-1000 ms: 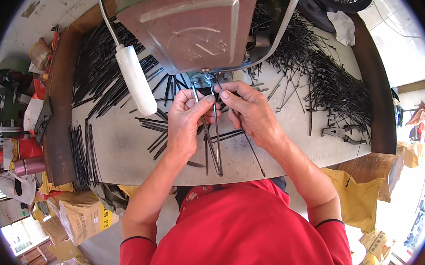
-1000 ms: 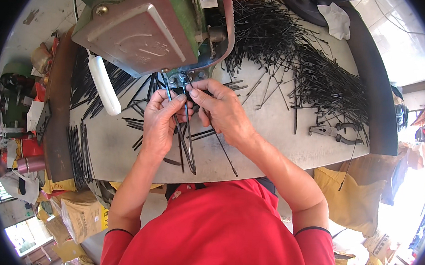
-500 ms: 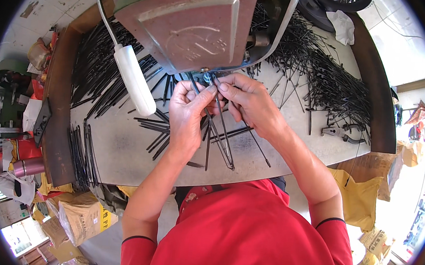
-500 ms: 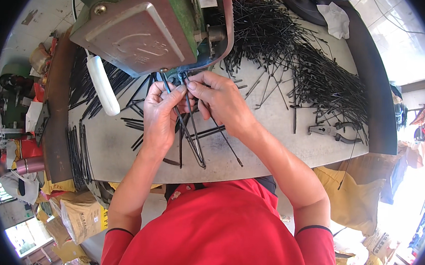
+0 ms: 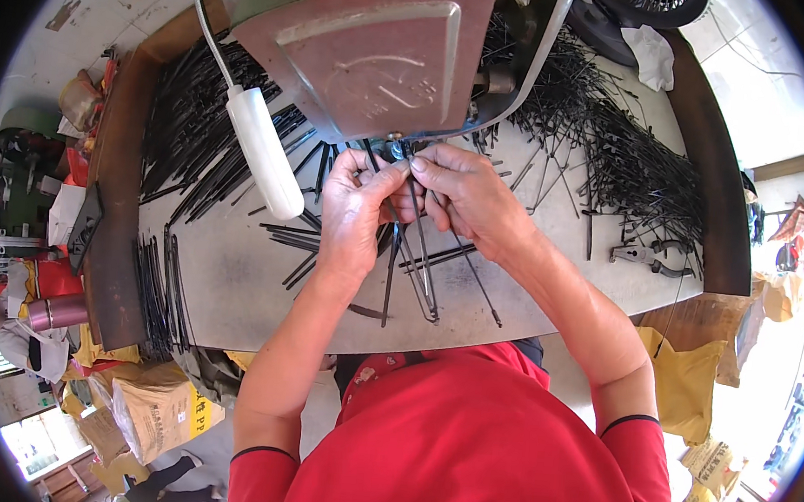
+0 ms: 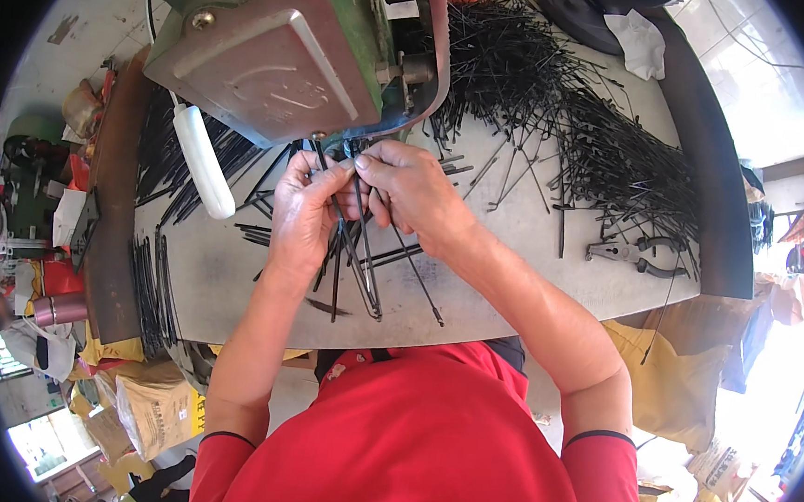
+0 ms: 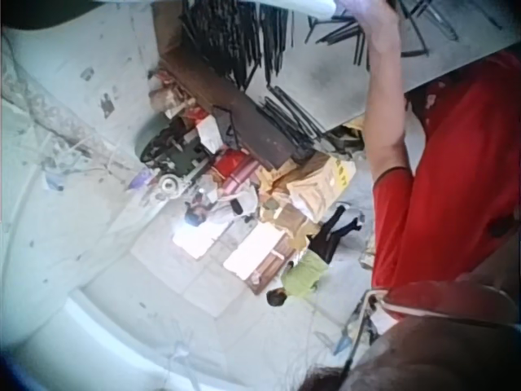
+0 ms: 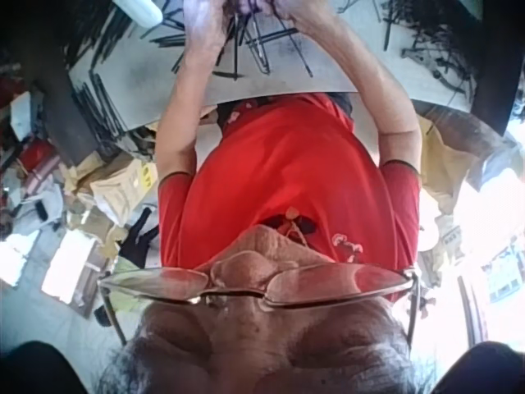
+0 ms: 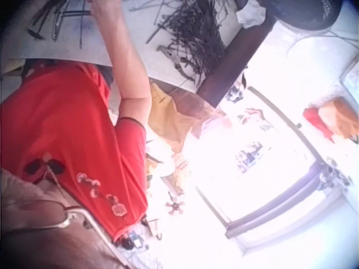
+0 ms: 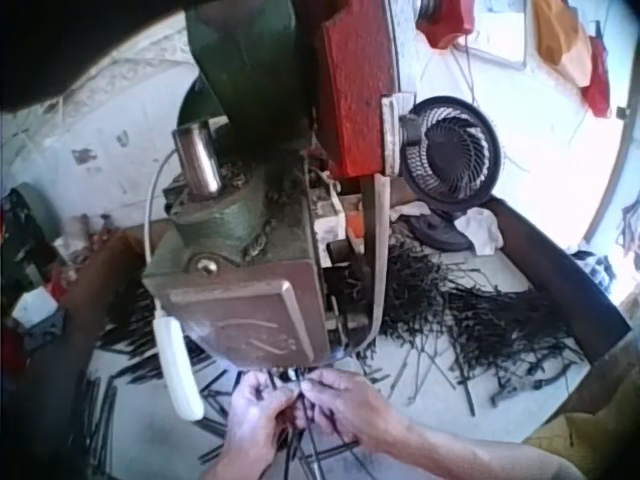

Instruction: The person repeatedly picks up thin black metal rods from a pile on a workbench and inserts them into a manual bending machine. They operate the machine to bend the rods and then place the finished pieces into a separate pile. The person occasionally uses pliers to adjust the rods during the process.

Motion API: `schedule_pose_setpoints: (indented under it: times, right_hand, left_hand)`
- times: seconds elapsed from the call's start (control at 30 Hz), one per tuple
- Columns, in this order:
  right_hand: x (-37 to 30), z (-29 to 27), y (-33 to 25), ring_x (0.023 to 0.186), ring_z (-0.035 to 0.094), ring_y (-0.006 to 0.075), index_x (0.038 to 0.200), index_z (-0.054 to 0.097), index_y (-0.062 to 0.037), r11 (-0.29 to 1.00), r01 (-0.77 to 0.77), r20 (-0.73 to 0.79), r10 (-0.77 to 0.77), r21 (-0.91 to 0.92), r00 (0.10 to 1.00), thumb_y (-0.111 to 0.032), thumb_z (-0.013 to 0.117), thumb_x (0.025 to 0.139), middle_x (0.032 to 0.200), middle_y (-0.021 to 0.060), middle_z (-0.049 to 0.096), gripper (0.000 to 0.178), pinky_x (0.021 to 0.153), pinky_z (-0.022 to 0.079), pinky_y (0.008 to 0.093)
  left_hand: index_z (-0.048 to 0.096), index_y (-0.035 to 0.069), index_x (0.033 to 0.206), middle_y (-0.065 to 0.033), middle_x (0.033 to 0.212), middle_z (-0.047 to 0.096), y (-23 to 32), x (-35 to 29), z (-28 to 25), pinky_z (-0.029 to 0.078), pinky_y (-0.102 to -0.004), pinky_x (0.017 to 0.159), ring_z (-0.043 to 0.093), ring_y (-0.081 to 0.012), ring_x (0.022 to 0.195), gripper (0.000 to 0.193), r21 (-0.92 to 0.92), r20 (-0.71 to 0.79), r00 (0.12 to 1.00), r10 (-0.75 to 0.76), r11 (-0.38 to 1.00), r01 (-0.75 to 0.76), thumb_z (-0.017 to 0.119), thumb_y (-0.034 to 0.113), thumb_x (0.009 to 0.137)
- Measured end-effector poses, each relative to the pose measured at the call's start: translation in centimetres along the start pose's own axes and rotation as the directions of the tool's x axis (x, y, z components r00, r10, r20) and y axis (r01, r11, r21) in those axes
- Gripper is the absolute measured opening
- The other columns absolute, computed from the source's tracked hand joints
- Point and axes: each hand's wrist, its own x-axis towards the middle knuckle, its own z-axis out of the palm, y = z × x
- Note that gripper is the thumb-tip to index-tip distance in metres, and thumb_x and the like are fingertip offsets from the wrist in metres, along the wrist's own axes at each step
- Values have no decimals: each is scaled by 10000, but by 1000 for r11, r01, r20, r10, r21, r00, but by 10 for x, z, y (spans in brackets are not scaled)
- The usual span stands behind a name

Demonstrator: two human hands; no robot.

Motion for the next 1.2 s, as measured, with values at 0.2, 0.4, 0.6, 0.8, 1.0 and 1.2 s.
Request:
schedule_pose_setpoints:
  times: [0.2, 0.4, 0.6, 0.8, 1.0, 1.2]
  right_hand:
    - [-4, 3, 10, 394, 384, 67, 877, 573, -11, 993, 30, -24, -28, 116, 999, -204, 474, 961, 574, 24, 516, 233, 342, 250, 218]
    - [-12, 10, 3, 392, 401, 68, 835, 565, -34, 990, 16, -1, -16, 143, 1000, -202, 475, 956, 543, 26, 500, 226, 342, 270, 227]
    - [-13, 17, 17, 413, 431, 50, 916, 605, -31, 998, 45, 126, -51, 53, 991, -233, 496, 958, 638, 14, 573, 234, 340, 288, 205]
    - [-48, -37, 12, 531, 613, 142, 929, 640, -60, 885, 194, -79, -249, -423, 965, -223, 558, 917, 698, 75, 645, 183, 472, 490, 295]
    - [-52, -104, 2, 601, 647, 315, 826, 619, -26, 191, -129, -213, -528, -973, 822, -273, 630, 870, 692, 177, 638, 250, 541, 506, 420]
    - [-46, -106, 8, 596, 647, 358, 754, 587, 37, -15, -178, -143, -525, -984, 839, -106, 597, 802, 635, 211, 619, 151, 537, 510, 418]
  left_hand:
    - [450, 59, 873, -79, 705, 607, -3, 1, 2, 469, -254, 469, 567, -142, 519, 212, -47, 15, 999, 32, 998, -31, 658, 58, 836]
    - [463, 73, 849, -71, 698, 609, 15, -11, 5, 457, -238, 493, 546, -123, 524, 202, 84, -2, 998, 59, 995, -59, 663, 71, 825]
    - [503, 72, 896, -57, 705, 611, 31, -39, -11, 436, -220, 499, 575, -116, 554, 195, 218, -106, 994, 20, 976, 4, 674, 125, 820]
    - [556, 53, 986, -26, 764, 594, 92, -81, -123, 401, -195, 525, 559, -86, 614, 238, 633, -284, 905, 316, 771, -70, 685, 140, 805]
    - [570, 6, 1150, -78, 992, 641, 90, -89, -166, 468, -262, 784, 592, -153, 870, 317, 928, -172, 774, 610, 363, -80, 630, 43, 840]
    - [676, 48, 897, -71, 835, 631, 2, -76, -14, 482, -277, 702, 606, -218, 749, 124, 835, 367, 871, 328, 296, -463, 681, 27, 775]
